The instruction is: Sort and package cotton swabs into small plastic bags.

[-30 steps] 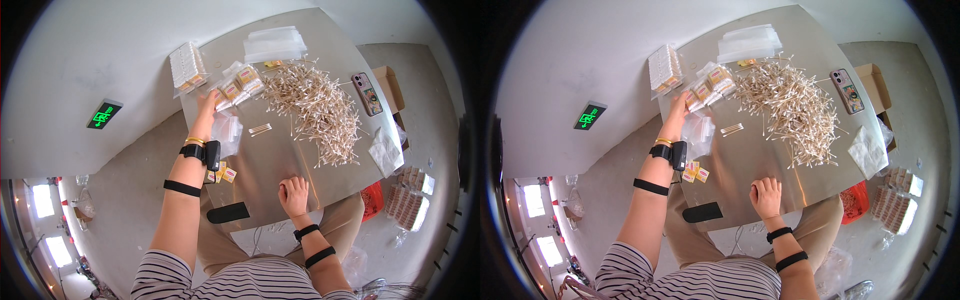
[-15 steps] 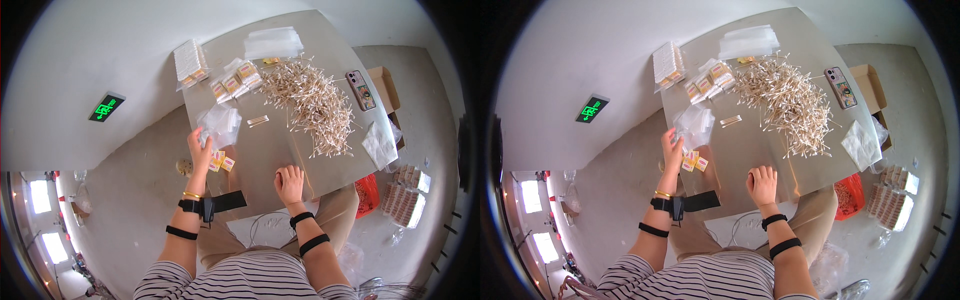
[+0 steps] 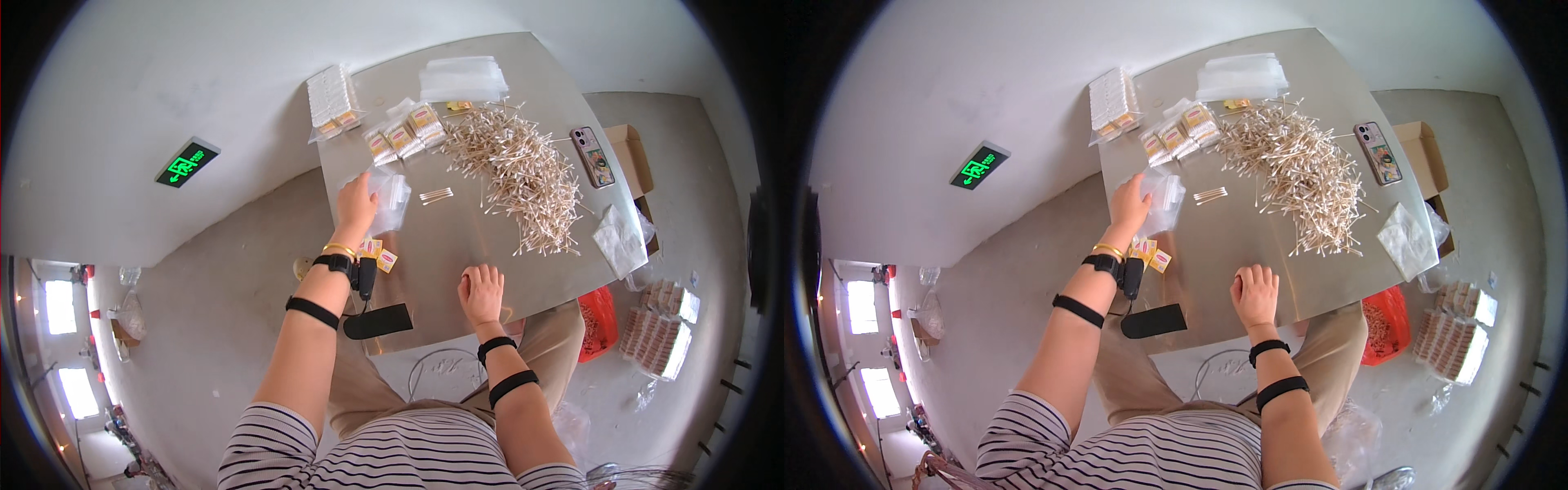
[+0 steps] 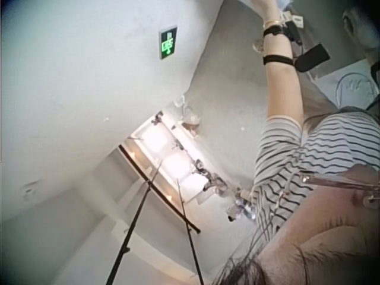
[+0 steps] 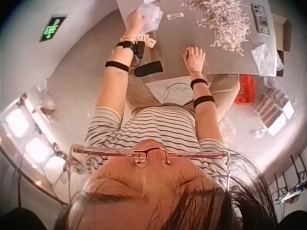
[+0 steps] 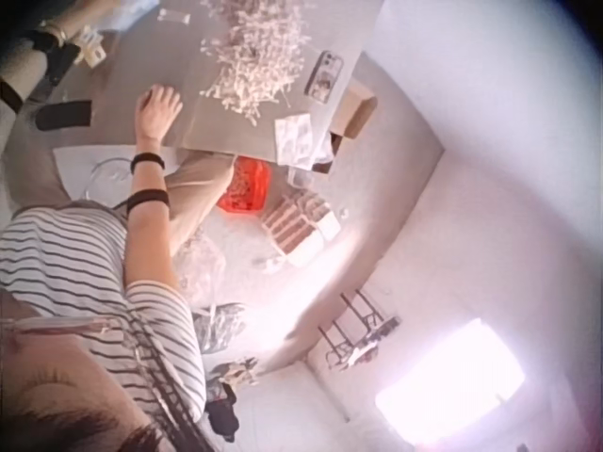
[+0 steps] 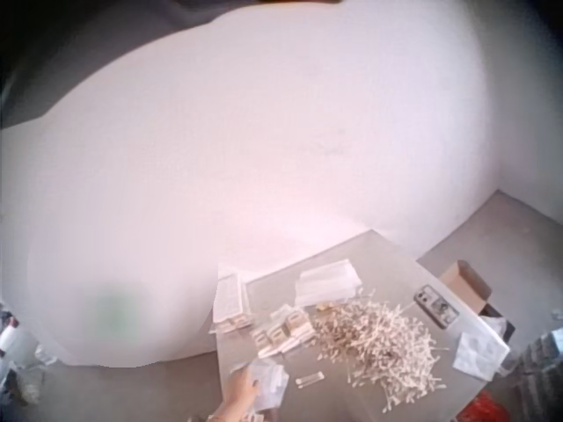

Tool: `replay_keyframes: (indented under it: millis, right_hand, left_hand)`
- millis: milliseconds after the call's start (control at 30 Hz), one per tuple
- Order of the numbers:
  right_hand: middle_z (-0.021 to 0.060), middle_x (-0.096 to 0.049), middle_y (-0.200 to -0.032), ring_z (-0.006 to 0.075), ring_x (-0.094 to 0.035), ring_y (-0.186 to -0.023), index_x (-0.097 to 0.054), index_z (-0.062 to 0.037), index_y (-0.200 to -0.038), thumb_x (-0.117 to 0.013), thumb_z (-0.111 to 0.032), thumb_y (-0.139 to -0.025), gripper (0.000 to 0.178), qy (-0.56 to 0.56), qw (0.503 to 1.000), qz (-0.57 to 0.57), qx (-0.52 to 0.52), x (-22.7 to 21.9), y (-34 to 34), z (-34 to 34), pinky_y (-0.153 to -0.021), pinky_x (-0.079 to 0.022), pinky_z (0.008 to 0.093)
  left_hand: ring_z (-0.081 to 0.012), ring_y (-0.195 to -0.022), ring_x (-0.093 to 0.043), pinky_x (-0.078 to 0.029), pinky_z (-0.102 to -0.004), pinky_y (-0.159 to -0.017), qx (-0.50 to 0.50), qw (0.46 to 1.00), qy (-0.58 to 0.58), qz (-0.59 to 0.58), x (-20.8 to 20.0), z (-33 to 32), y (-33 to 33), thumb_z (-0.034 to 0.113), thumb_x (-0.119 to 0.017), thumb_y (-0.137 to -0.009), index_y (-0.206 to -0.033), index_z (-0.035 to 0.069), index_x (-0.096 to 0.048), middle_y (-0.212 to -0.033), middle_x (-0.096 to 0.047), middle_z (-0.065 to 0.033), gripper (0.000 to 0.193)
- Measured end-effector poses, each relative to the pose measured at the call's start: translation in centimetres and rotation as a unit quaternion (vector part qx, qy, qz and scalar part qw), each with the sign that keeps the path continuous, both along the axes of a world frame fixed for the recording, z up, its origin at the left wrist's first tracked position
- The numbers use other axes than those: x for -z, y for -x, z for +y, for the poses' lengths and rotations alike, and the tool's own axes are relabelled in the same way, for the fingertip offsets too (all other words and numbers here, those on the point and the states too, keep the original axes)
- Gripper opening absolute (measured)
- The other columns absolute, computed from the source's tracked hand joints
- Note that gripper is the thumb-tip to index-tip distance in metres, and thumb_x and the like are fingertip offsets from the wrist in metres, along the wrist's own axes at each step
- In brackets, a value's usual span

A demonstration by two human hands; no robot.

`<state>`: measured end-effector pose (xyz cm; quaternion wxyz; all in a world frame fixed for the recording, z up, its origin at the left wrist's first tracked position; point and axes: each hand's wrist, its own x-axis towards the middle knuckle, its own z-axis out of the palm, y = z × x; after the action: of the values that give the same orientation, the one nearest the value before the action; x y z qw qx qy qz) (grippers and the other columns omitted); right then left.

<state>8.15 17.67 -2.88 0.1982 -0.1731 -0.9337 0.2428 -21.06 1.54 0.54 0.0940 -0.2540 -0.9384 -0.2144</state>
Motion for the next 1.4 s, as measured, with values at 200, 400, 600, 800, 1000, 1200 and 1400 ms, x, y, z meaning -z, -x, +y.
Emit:
replay_keyframes:
  millis: [200, 400, 600, 800, 1000, 1200, 1400]
  right_hand:
    - [0.0048, -0.054, -0.086, 0.0268, -0.053, -0.087, -0.056, -0.0135, -0.089, -0.063, -0.013, -0.083, 0.009, -0.006, 1.0, -0.019, -0.001, 0.2, 0.0, -0.3, -0.077, -0.04, 0.0407]
    - [0.0048, -0.054, -0.087, 0.0266, -0.053, -0.087, -0.056, -0.0132, -0.09, -0.063, -0.014, -0.084, 0.009, -0.011, 1.0, -0.023, 0.003, 0.4, -0.5, 0.0, -0.078, -0.04, 0.0408]
    - [0.0051, -0.055, -0.088, 0.0266, -0.053, -0.089, -0.056, -0.0132, -0.09, -0.063, -0.014, -0.084, 0.008, -0.016, 1.0, -0.001, -0.005, 0.0, 0.3, -0.7, -0.078, -0.04, 0.0407]
    - [0.0052, -0.059, -0.093, 0.0278, -0.055, -0.094, -0.059, -0.0105, -0.093, -0.065, -0.015, -0.085, 0.011, 0.029, 1.0, -0.005, -0.003, 0.1, 0.1, 0.2, -0.083, -0.042, 0.0428]
    - [0.0129, -0.061, -0.107, 0.0335, -0.058, -0.099, -0.062, -0.0093, -0.113, -0.077, -0.019, -0.08, 0.038, 0.179, 0.944, 0.256, -0.109, -13.9, 3.5, -6.6, -0.09, -0.046, 0.0457]
    - [0.0127, -0.068, -0.092, 0.028, -0.065, -0.095, -0.07, -0.0067, -0.093, -0.076, -0.016, -0.08, 0.017, 0.189, 0.972, 0.118, -0.077, -13.1, 3.4, -4.8, -0.086, -0.049, 0.0405]
    - [0.0102, -0.071, -0.075, 0.0172, -0.067, -0.068, -0.068, -0.0018, -0.084, -0.069, -0.008, -0.084, 0.006, 0.422, 0.897, 0.105, 0.078, -4.1, 4.9, -2.3, -0.065, -0.052, 0.03]
  left_hand:
    - [-0.0347, -0.082, -0.069, -0.054, -0.0456, -0.074, 0.018, 0.975, 0.219, -0.027, 0.1, 0.5, 2.0, 0.016, -0.071, -0.081, -0.094, 0.009, -0.069, -0.086, -0.072, -0.0135, 0.015]
    - [-0.0336, -0.075, -0.069, -0.053, -0.0435, -0.066, 0.064, 0.995, 0.081, -0.008, -3.6, 0.0, 1.0, 0.015, -0.073, -0.08, -0.082, 0.008, -0.065, -0.077, -0.069, -0.0126, 0.011]
    - [-0.0199, -0.068, -0.067, -0.051, -0.034, -0.063, 0.04, 0.978, -0.117, -0.171, -7.2, -4.2, 0.5, 0.014, -0.079, -0.082, -0.081, 0.003, -0.061, -0.076, -0.07, -0.0063, 0.021]
    - [-0.0092, -0.074, -0.063, -0.049, -0.0234, -0.069, -0.005, 0.915, -0.259, -0.308, -13.4, -4.7, -7.7, 0.005, -0.07, -0.091, -0.088, 0.004, -0.055, -0.081, -0.068, -0.0036, 0.015]
    - [-0.0093, -0.081, -0.066, -0.052, -0.0255, -0.073, 0.067, 0.874, -0.363, -0.317, -14.2, -7.0, -15.0, -0.003, -0.066, -0.088, -0.085, 0.003, -0.052, -0.089, -0.068, -0.0061, 0.015]
    - [-0.0147, -0.087, -0.071, -0.056, -0.0252, -0.075, 0.058, 0.892, -0.286, -0.344, -13.9, -9.8, -19.2, -0.006, -0.061, -0.091, -0.088, 0.001, -0.049, -0.103, -0.071, -0.0145, 0.014]
    - [-0.0187, -0.094, -0.071, -0.058, -0.0283, -0.079, -0.109, 0.819, -0.383, -0.413, -10.4, -17.4, -21.6, -0.004, -0.059, -0.093, -0.12, 0.0, -0.056, -0.103, -0.071, -0.0118, 0.027]
